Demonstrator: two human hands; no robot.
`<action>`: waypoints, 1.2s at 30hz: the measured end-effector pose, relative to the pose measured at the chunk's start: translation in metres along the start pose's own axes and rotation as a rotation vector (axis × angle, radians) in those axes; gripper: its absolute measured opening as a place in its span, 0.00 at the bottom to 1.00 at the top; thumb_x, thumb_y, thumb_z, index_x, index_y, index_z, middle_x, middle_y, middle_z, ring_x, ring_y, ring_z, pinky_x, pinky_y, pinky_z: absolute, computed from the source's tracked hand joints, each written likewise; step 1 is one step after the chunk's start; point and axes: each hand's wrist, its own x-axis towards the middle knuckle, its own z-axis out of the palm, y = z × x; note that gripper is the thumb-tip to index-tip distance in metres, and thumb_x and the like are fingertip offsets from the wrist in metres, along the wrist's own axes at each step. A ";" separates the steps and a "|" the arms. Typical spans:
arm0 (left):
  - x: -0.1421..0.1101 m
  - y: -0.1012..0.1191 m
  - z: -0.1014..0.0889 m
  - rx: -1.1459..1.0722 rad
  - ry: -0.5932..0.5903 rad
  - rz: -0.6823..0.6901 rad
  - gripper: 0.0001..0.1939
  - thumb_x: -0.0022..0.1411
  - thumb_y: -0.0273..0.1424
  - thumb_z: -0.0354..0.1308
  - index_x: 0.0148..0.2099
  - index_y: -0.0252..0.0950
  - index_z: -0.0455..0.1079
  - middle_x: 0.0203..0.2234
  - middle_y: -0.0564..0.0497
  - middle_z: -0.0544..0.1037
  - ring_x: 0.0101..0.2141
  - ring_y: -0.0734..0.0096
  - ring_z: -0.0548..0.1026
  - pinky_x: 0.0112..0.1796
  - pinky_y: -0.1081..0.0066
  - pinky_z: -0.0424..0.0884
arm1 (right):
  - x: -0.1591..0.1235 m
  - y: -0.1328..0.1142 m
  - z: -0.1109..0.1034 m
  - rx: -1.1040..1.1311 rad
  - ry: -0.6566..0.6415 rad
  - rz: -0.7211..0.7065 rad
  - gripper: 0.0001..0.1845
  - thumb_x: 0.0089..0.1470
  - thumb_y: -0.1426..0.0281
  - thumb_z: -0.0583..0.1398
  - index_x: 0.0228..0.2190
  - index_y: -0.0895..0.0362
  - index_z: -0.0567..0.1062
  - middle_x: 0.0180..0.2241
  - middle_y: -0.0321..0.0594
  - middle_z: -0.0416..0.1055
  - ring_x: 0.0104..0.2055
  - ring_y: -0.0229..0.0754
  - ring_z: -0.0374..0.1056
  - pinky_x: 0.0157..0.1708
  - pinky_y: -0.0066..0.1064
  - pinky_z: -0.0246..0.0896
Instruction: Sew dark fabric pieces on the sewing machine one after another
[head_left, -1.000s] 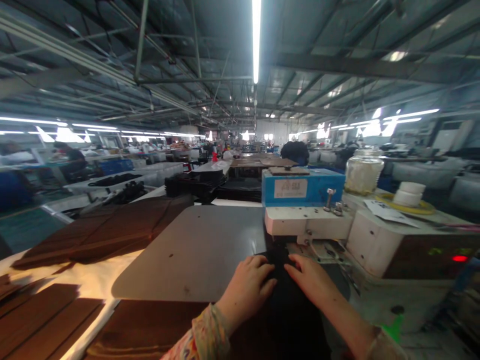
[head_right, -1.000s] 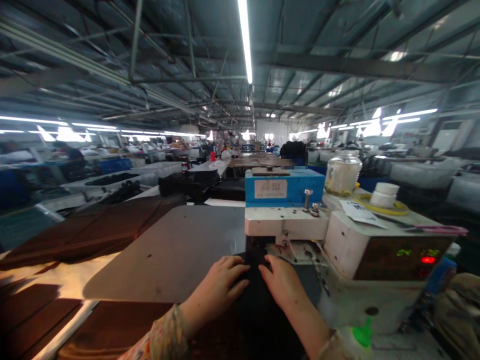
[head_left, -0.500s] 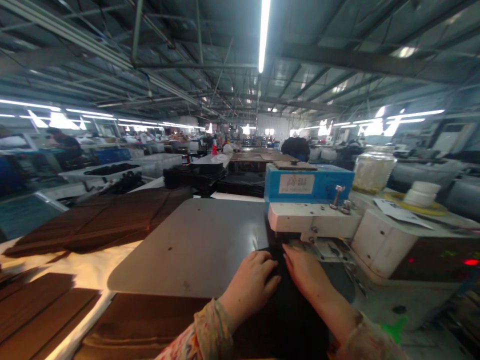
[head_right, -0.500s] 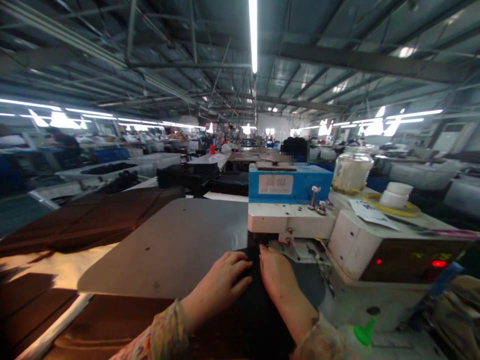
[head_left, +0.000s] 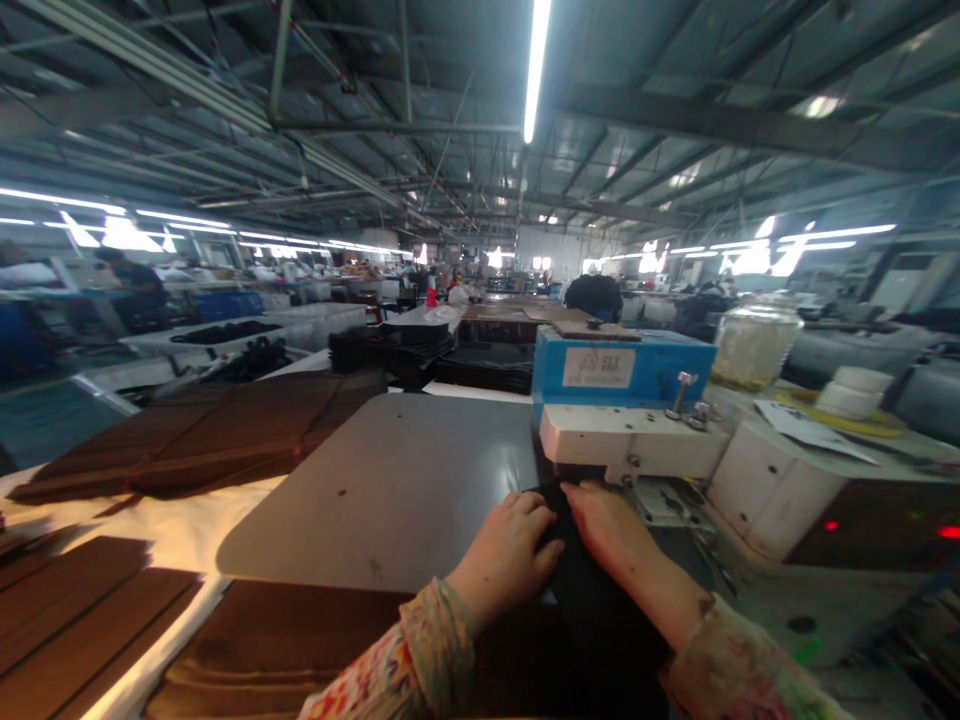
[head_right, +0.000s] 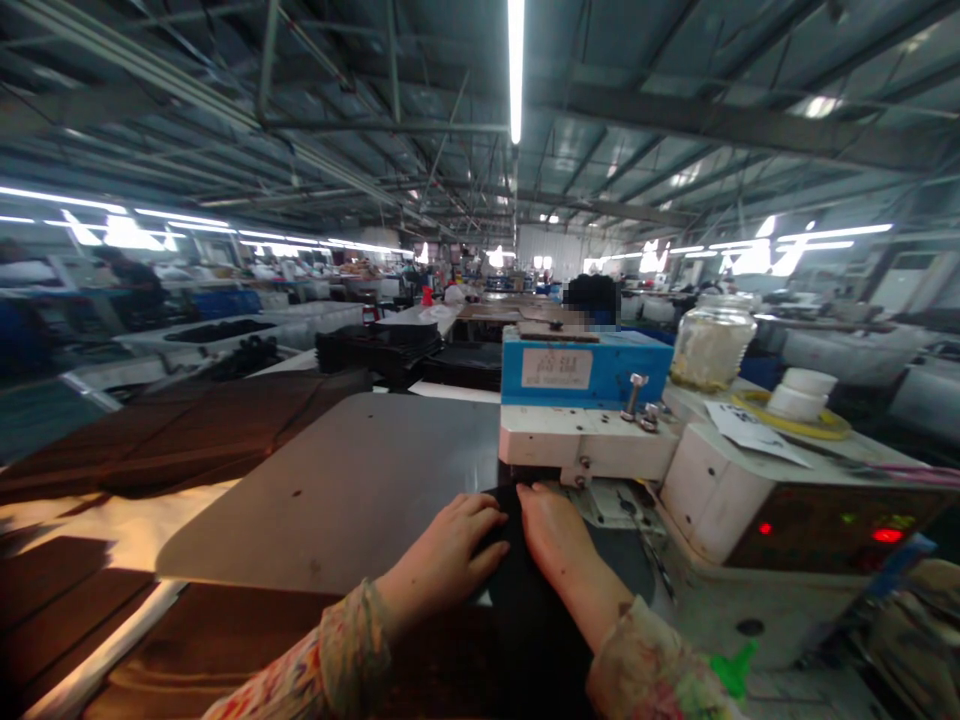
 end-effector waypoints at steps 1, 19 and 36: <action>0.000 0.000 0.000 -0.001 0.002 -0.002 0.12 0.58 0.34 0.52 0.44 0.36 0.67 0.40 0.48 0.68 0.42 0.65 0.65 0.46 0.65 0.63 | 0.000 0.000 0.001 0.006 0.012 -0.001 0.21 0.53 0.79 0.45 0.45 0.60 0.70 0.40 0.49 0.71 0.41 0.43 0.68 0.40 0.30 0.60; 0.008 -0.003 0.001 0.032 -0.011 -0.004 0.13 0.60 0.31 0.49 0.45 0.33 0.67 0.41 0.46 0.69 0.44 0.65 0.64 0.47 0.65 0.63 | 0.006 0.009 0.013 0.128 0.152 0.021 0.15 0.54 0.73 0.49 0.40 0.60 0.72 0.39 0.44 0.71 0.41 0.41 0.67 0.42 0.29 0.58; 0.008 -0.006 0.002 0.018 -0.016 0.040 0.13 0.60 0.32 0.48 0.47 0.36 0.66 0.43 0.48 0.69 0.44 0.66 0.65 0.48 0.65 0.62 | 0.005 0.006 0.012 0.126 0.150 0.057 0.15 0.54 0.73 0.49 0.39 0.59 0.72 0.40 0.45 0.71 0.42 0.41 0.66 0.41 0.28 0.57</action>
